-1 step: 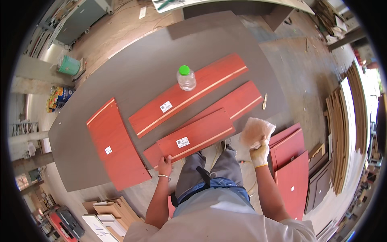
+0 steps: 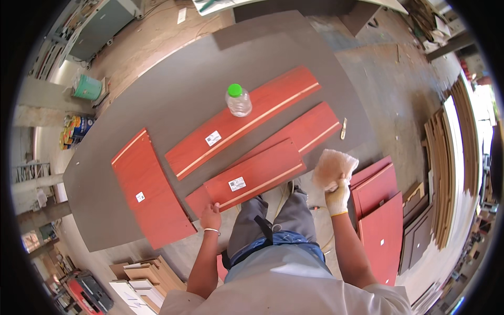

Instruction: The person wipes the surfaces of several red wooden panels using a white cloth and a liquid from a plastic bottle. They repeatedly pour liquid onto the cloth and wipe each panel individually, moving between panels on a workbench in a workshop.

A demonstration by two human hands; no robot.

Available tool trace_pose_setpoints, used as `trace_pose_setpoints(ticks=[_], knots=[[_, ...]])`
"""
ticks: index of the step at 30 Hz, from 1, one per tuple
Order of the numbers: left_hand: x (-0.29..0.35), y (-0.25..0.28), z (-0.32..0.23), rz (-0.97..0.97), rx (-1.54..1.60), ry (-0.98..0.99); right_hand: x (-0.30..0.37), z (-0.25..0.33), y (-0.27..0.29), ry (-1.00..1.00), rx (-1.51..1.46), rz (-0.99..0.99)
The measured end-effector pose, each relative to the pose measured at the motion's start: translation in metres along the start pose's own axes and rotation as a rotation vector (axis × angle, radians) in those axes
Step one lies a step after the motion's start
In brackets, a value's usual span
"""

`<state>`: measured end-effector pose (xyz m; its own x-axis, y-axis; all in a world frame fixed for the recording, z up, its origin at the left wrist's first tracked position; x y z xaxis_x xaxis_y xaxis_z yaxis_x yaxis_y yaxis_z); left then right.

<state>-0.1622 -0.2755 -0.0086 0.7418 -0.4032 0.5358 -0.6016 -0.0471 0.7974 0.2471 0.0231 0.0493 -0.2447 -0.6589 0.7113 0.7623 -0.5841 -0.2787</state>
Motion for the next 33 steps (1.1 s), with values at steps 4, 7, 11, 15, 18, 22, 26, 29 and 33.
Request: trace_pose_setpoints(ticks=[4,7,11,15,18,22,26,29,33], knots=[[0.014,0.024,-0.076,-0.191,-0.074,-0.366,-0.009,-0.030,0.015,0.184,1.162,0.187],[0.015,-0.019,-0.154,-0.138,-0.105,-0.744,0.062,-0.080,-0.071,1.229,1.751,0.560],[0.001,-0.064,-0.201,-0.080,-0.091,-0.945,0.085,-0.135,-0.083,0.875,1.847,0.843],[-0.003,-0.079,-0.194,-0.075,-0.295,-0.903,0.012,-0.111,-0.068,0.916,1.825,0.356],[0.000,-0.074,-0.198,-0.053,-0.314,-0.882,-0.021,-0.091,-0.118,1.018,1.847,0.287],[-0.001,-0.083,-0.208,-0.046,-0.346,-0.898,-0.036,-0.089,-0.164,1.083,1.731,0.378],[-0.006,-0.080,-0.196,-0.018,-0.340,-0.824,-0.010,-0.100,-0.087,0.926,2.005,0.447],[-0.004,-0.083,-0.198,-0.039,-0.352,-0.868,-0.027,-0.115,-0.111,0.977,1.905,0.349],[-0.004,-0.085,-0.198,-0.013,-0.348,-0.834,-0.033,-0.100,-0.167,1.009,1.866,0.466]])
Point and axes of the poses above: each hand's wrist, its own x-axis away from the middle knuckle, its own y-axis out of the back of the hand, z = x × y, the point moved 6 cm from there along -x, towards the middle knuckle, and after that the axes turned 8 degrees about x, right-handed, at the moved point
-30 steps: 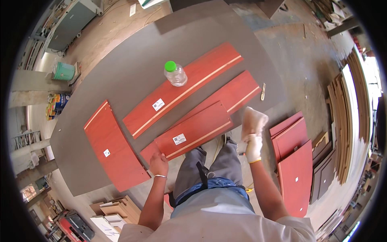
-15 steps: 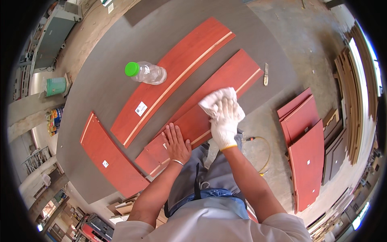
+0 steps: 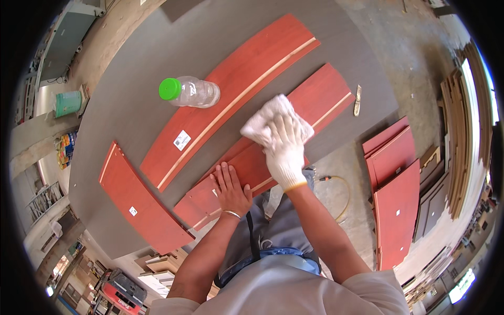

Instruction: The person wipes the surfaces of several red wooden panels using a white cloth and a liquid from a plastic bottle. They repeatedly pour liquid onto the cloth and wipe each panel individually, moving between panels on a workbench in a workshop.

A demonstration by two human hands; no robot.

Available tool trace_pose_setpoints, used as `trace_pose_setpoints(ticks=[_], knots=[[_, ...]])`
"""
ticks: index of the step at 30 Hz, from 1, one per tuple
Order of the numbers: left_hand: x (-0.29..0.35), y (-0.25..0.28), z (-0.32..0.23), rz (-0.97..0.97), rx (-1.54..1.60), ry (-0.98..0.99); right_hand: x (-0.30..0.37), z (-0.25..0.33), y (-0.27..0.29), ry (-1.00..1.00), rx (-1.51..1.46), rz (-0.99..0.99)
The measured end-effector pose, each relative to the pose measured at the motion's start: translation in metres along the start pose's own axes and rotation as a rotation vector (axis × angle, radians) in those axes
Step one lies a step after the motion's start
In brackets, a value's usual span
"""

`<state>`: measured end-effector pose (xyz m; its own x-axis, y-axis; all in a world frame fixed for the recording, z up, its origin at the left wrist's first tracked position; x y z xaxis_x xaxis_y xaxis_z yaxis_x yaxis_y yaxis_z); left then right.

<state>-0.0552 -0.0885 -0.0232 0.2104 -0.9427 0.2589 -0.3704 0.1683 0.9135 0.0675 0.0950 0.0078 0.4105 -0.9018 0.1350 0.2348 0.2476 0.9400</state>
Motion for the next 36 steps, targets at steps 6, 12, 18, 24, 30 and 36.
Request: trace_pose_setpoints(ticks=[6,12,18,24,30,36], knots=[[0.007,0.002,0.001,-0.040,0.054,-0.013,0.084,-0.046,-0.018,-0.062,0.055,0.034],[0.005,-0.009,0.002,-0.096,0.057,-0.105,-0.015,0.073,-0.019,0.230,-0.077,0.177],[0.022,-0.020,0.011,-0.175,0.109,-0.059,0.020,0.079,-0.025,0.657,-0.227,0.280],[0.001,-0.002,-0.025,-0.151,0.062,0.096,0.006,-0.020,0.015,0.588,0.084,0.251],[0.021,-0.010,-0.040,0.065,0.120,-0.317,0.004,0.070,-0.017,0.952,0.096,0.264],[0.016,-0.033,-0.037,-0.222,-0.016,-0.293,0.070,0.224,-0.075,1.203,-0.046,0.271]])
Point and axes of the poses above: each hand's wrist, its own x-axis away from the middle knuckle, its own y-axis out of the back of the hand, z = x × y, the point moved 6 cm from there along -x, towards the middle knuckle, and after that the axes turned 8 degrees about x, right-handed, at the moved point
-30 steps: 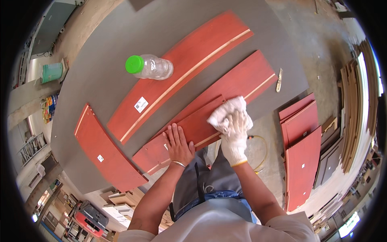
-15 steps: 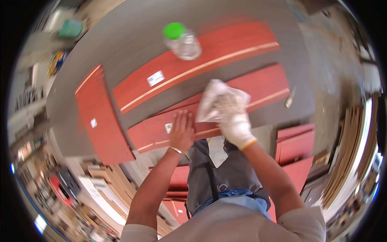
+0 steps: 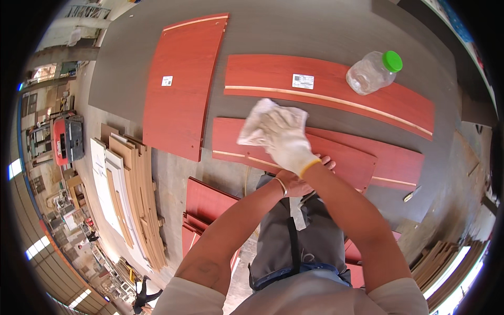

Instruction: The person wipes the surfaces of several red wooden panels using a white cloth and a liquid from a plastic bottle. They repeatedly pour liquid onto the cloth and wipe each panel individually, moving between panels on a workbench in a workshop.

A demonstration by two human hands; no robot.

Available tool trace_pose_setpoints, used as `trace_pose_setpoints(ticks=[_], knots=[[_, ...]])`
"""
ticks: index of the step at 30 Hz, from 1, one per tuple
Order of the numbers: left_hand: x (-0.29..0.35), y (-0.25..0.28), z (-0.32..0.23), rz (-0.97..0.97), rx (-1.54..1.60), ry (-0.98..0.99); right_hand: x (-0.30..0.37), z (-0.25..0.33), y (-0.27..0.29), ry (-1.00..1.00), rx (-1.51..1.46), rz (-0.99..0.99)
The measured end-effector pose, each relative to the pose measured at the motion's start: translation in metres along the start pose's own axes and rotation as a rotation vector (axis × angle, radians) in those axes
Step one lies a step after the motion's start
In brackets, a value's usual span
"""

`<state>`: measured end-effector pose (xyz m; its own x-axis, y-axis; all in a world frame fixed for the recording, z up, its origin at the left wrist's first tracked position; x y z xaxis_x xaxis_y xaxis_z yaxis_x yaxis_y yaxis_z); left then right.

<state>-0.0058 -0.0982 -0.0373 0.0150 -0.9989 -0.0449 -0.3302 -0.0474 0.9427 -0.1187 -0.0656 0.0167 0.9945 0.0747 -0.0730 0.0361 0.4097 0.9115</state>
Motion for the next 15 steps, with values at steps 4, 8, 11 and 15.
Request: trace_pose_setpoints(ticks=[4,8,11,15], knots=[[-0.011,0.013,0.005,-0.021,0.193,0.053,-0.020,0.045,-0.030,0.170,-0.124,0.184],[-0.005,0.006,0.003,-0.068,0.147,0.112,0.013,0.081,-0.018,0.518,-0.278,0.163],[-0.006,0.005,0.005,0.025,0.183,0.133,-0.022,0.055,-0.004,0.330,-0.097,0.108],[-0.004,0.002,0.007,-0.059,0.301,0.128,-0.002,0.092,-0.014,0.578,-0.074,0.096]])
Point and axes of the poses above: each hand's wrist, its own x-axis away from the middle knuckle, its own y-axis out of the back of the hand, z = x × y, the point moved 6 cm from there along -x, towards the middle knuckle, and after that the axes turned 8 degrees about x, right-handed, at the moved point
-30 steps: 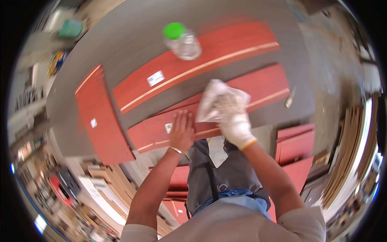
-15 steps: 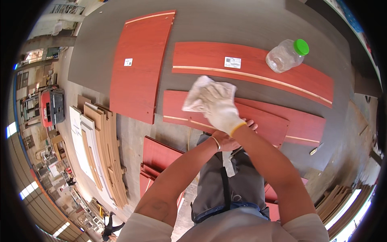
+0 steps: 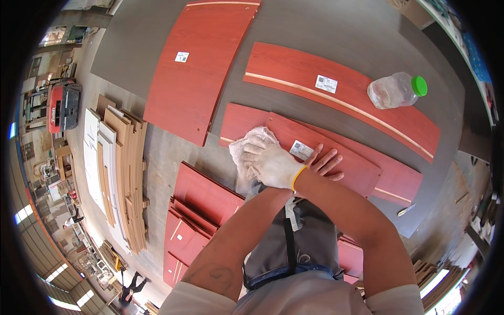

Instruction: The person wipes the surfaces of several red wooden panels using a white cloth and a liquid from a plastic bottle. They repeatedly pour liquid onto the cloth and wipe each panel individually, moving between panels on a workbench in a workshop.

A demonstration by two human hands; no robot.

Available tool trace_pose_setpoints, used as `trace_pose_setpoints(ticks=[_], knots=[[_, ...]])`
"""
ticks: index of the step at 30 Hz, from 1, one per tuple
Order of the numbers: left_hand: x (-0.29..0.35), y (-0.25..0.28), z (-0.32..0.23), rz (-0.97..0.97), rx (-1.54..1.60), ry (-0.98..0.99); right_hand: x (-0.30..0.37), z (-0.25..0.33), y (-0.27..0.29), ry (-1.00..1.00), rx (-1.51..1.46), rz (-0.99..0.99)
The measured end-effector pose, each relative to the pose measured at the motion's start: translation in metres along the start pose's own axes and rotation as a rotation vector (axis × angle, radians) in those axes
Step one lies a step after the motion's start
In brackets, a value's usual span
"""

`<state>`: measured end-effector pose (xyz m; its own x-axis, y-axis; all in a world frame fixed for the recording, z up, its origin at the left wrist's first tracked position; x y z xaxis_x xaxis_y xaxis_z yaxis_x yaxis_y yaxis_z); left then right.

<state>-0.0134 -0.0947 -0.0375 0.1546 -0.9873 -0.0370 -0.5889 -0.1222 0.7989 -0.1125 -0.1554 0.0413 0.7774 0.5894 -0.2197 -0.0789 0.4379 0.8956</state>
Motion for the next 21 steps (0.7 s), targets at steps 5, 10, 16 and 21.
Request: trace_pose_setpoints(ticks=[5,10,16,21], knots=[[-0.007,0.004,-0.004,0.048,-0.159,0.000,0.012,-0.040,0.013,-0.161,0.058,-0.116],[0.014,-0.004,0.003,0.045,-0.358,0.042,-0.009,-0.038,0.023,-0.114,0.125,0.463],[0.007,0.011,-0.003,0.010,-0.064,0.075,0.021,-0.046,0.015,-0.094,0.250,0.215],[0.005,0.002,-0.002,0.095,-0.116,0.026,0.068,-0.089,0.012,-0.445,0.184,0.101]])
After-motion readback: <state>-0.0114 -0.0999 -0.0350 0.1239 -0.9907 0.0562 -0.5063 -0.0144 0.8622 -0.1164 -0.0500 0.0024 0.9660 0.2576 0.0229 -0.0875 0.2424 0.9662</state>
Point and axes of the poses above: each hand's wrist, its own x-axis away from the middle knuckle, its own y-axis out of the back of the hand, z = x × y, the point moved 6 cm from there along -x, towards the middle knuckle, and after that the axes turned 8 degrees about x, right-handed, at the moved point
